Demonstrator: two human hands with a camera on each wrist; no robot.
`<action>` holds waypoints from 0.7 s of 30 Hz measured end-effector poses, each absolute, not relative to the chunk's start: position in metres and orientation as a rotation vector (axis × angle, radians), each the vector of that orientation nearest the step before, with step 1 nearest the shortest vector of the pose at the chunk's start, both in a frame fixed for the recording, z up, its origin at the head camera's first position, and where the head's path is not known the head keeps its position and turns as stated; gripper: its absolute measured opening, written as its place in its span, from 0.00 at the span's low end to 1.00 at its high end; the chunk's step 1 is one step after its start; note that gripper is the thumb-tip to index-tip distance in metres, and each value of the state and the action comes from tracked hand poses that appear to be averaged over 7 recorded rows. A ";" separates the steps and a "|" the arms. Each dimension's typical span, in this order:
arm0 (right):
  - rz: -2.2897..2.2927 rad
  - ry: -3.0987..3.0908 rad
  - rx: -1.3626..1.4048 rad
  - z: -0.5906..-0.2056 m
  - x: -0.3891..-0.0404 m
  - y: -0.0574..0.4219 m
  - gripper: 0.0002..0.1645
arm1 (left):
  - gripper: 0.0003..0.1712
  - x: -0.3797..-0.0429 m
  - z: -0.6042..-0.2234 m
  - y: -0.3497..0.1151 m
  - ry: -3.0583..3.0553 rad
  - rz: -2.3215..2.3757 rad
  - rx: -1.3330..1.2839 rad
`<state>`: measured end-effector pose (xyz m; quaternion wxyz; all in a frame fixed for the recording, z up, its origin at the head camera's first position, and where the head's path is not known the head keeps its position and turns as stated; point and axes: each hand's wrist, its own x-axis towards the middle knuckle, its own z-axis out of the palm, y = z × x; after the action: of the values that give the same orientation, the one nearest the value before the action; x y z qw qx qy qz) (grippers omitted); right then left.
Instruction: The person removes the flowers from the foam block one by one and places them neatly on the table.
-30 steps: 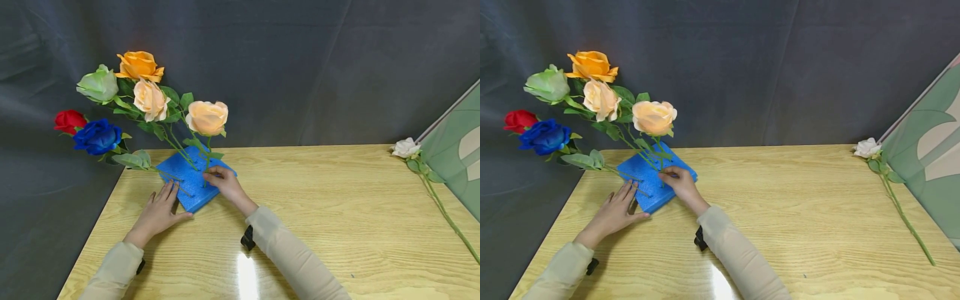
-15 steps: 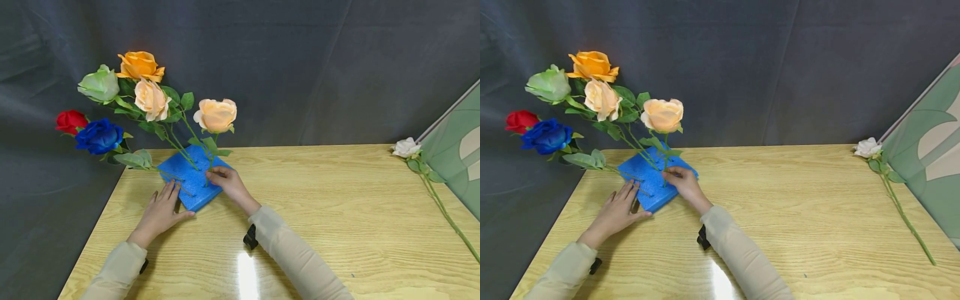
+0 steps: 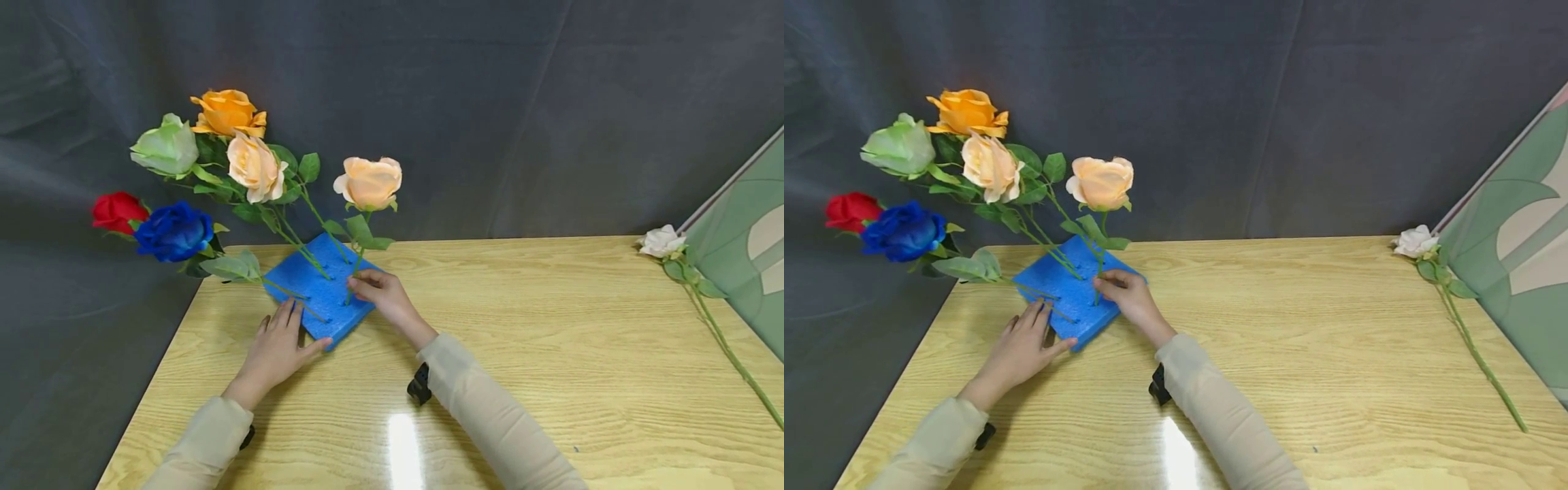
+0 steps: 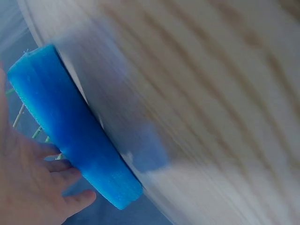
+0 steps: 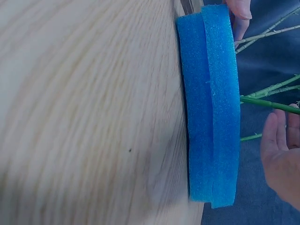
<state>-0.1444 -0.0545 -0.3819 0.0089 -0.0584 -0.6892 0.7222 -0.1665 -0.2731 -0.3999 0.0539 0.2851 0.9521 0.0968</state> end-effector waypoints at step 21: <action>2.280 -2.114 -0.197 -0.378 -0.143 -0.054 0.17 | 0.65 -0.175 -0.403 -0.274 2.758 0.374 0.727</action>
<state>-0.1432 -0.0536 -0.3783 0.0128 -0.0632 -0.6785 0.7317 -0.1746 -0.2738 -0.4028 0.1320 0.2505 0.9504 0.1289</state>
